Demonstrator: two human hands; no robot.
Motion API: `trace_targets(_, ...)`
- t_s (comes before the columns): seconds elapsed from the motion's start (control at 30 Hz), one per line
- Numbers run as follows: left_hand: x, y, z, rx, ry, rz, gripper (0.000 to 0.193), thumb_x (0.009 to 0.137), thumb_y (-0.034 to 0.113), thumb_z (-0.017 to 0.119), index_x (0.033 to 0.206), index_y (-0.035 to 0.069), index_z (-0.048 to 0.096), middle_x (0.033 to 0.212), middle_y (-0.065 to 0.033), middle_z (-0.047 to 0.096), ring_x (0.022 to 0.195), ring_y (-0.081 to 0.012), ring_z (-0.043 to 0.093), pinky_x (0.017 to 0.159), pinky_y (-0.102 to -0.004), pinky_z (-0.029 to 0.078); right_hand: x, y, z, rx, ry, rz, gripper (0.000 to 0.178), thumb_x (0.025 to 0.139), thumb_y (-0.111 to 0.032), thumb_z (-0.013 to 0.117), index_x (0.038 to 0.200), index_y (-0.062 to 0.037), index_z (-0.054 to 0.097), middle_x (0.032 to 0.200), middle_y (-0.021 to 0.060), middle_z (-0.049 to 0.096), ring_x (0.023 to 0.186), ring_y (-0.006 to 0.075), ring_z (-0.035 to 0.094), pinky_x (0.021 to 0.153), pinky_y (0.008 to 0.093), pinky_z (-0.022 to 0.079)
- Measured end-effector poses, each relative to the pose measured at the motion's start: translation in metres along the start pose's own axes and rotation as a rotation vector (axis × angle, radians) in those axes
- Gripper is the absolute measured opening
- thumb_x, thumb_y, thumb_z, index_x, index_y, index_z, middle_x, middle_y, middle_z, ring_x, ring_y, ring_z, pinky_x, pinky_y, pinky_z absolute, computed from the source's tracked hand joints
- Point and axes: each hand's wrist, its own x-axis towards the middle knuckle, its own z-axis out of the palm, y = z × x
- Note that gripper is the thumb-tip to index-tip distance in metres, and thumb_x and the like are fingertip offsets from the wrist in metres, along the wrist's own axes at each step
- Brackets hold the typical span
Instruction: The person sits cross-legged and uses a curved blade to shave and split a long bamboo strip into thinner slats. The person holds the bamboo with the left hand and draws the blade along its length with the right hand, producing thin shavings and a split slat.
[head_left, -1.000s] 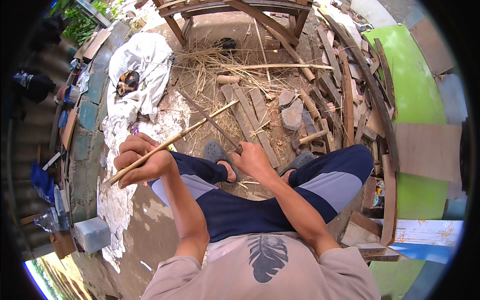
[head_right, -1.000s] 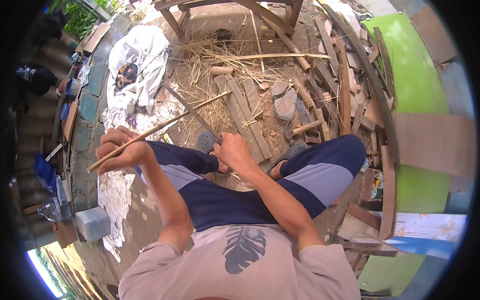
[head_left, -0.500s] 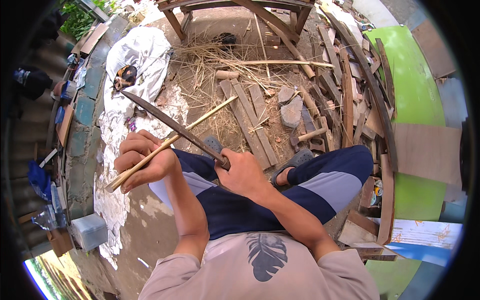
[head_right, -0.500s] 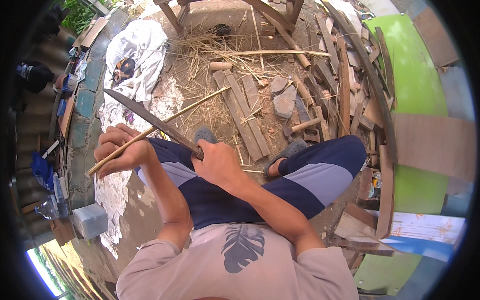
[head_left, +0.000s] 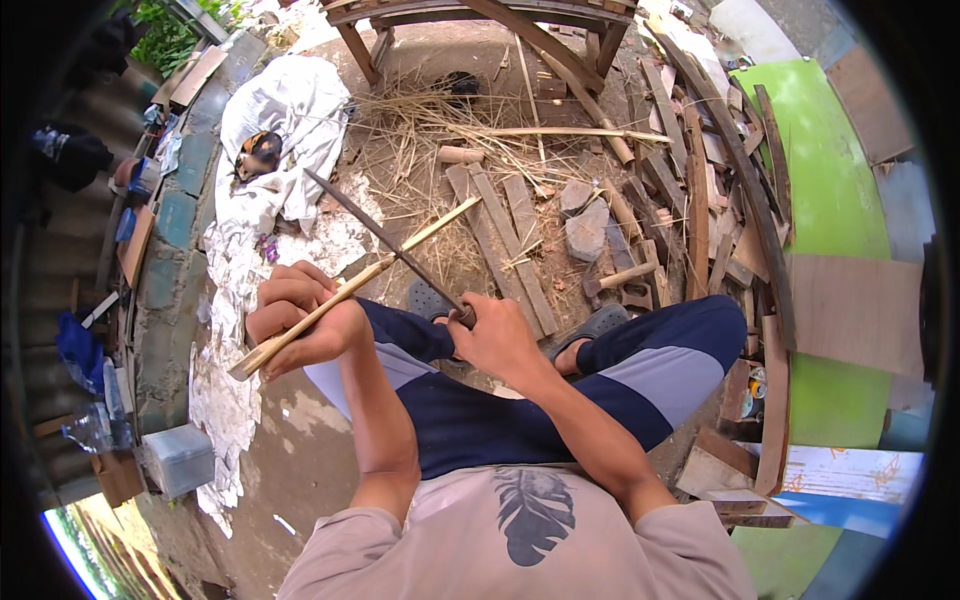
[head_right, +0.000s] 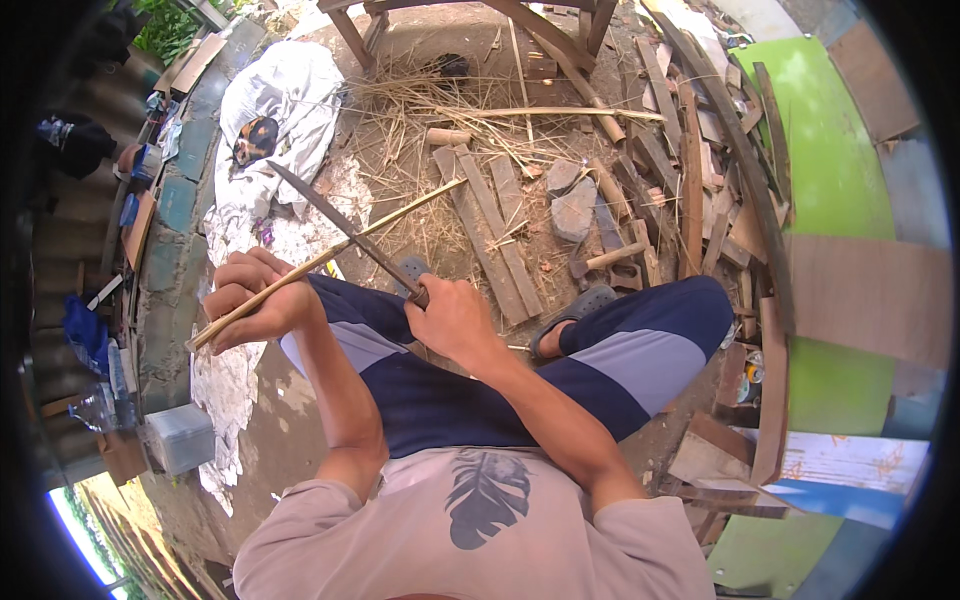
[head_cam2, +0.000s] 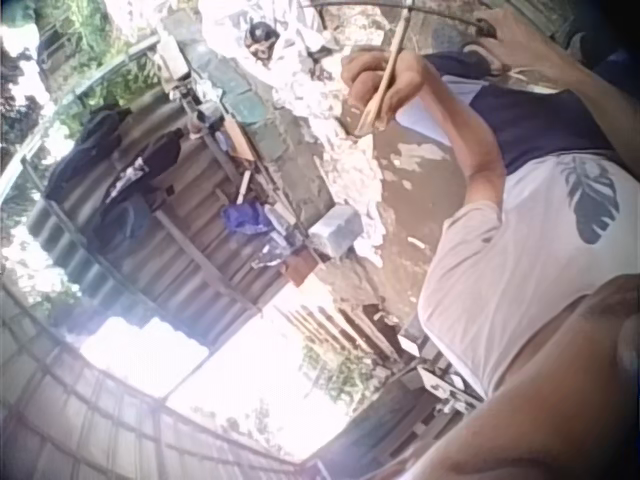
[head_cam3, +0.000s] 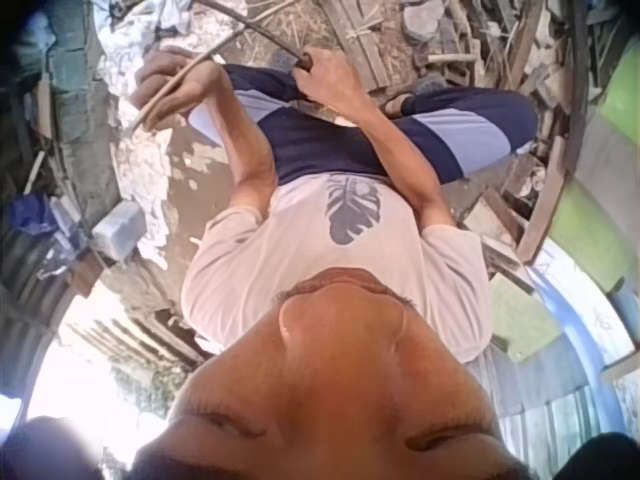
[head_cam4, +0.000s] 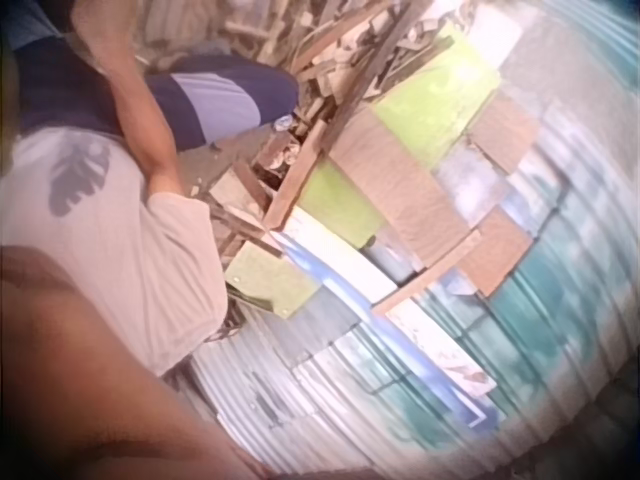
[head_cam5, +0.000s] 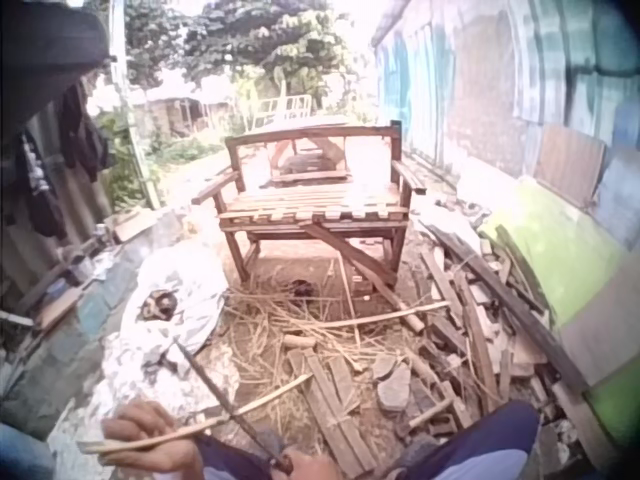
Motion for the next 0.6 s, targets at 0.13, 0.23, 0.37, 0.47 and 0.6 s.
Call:
trace_targets(0.13, -0.002, -0.002, -0.003, -0.005, -0.005, -0.005, 0.062, 0.091, 0.065, 0.022, 0.066, 0.010, 0.030, 0.047, -0.0015, 0.028, 0.036, -0.0080, 0.022, 0.028, -0.0190, 0.025, -0.010, -0.007, 0.002, -0.084, 0.036, -0.059, 0.022, 0.076, -0.023, 0.063, 0.082, -0.0017, 0.064, 0.069, 0.0237, 0.063, 0.071, 0.0422, 0.062, 0.067, 0.0482, 0.050)
trace_targets(0.23, -0.003, 0.000, -0.003, 0.004, 0.011, -0.001, 0.062, 0.092, 0.065, 0.022, 0.066, 0.010, 0.031, 0.047, -0.0013, 0.028, 0.036, -0.0079, 0.022, 0.028, -0.0191, 0.024, 0.015, 0.024, -0.002, -0.211, 0.085, -0.001, 0.025, 0.076, -0.024, 0.064, 0.086, -0.0011, 0.064, 0.071, 0.0251, 0.063, 0.072, 0.0416, 0.063, 0.068, 0.0475, 0.051)
trace_targets(0.37, 0.005, 0.000, -0.007, 0.020, 0.024, -0.012, 0.061, 0.092, 0.065, 0.021, 0.065, 0.010, 0.030, 0.047, -0.0016, 0.028, 0.036, -0.0076, 0.022, 0.027, -0.0186, 0.024, 0.007, 0.016, -0.010, -0.220, 0.014, 0.037, 0.026, 0.078, -0.024, 0.064, 0.088, 0.0002, 0.064, 0.071, 0.0252, 0.063, 0.073, 0.0408, 0.063, 0.069, 0.0475, 0.050)
trace_targets(0.47, 0.004, 0.004, -0.002, -0.021, 0.014, -0.014, 0.062, 0.091, 0.066, 0.020, 0.064, 0.011, 0.028, 0.048, -0.0013, 0.028, 0.036, -0.0077, 0.022, 0.027, -0.0181, 0.023, 0.000, 0.024, -0.005, -0.229, 0.044, 0.023, 0.025, 0.078, -0.023, 0.063, 0.085, 0.0013, 0.064, 0.069, 0.0248, 0.062, 0.070, 0.0410, 0.062, 0.067, 0.0473, 0.049)
trace_targets(0.6, 0.005, 0.005, 0.001, -0.027, -0.003, -0.028, 0.064, 0.090, 0.069, 0.019, 0.062, 0.011, 0.027, 0.048, -0.0007, 0.026, 0.036, -0.0079, 0.022, 0.028, -0.0183, 0.023, 0.001, 0.026, -0.005, -0.008, -0.017, 0.052, 0.024, 0.078, -0.021, 0.061, 0.082, 0.0024, 0.063, 0.069, 0.0244, 0.062, 0.069, 0.0415, 0.062, 0.066, 0.0472, 0.049)
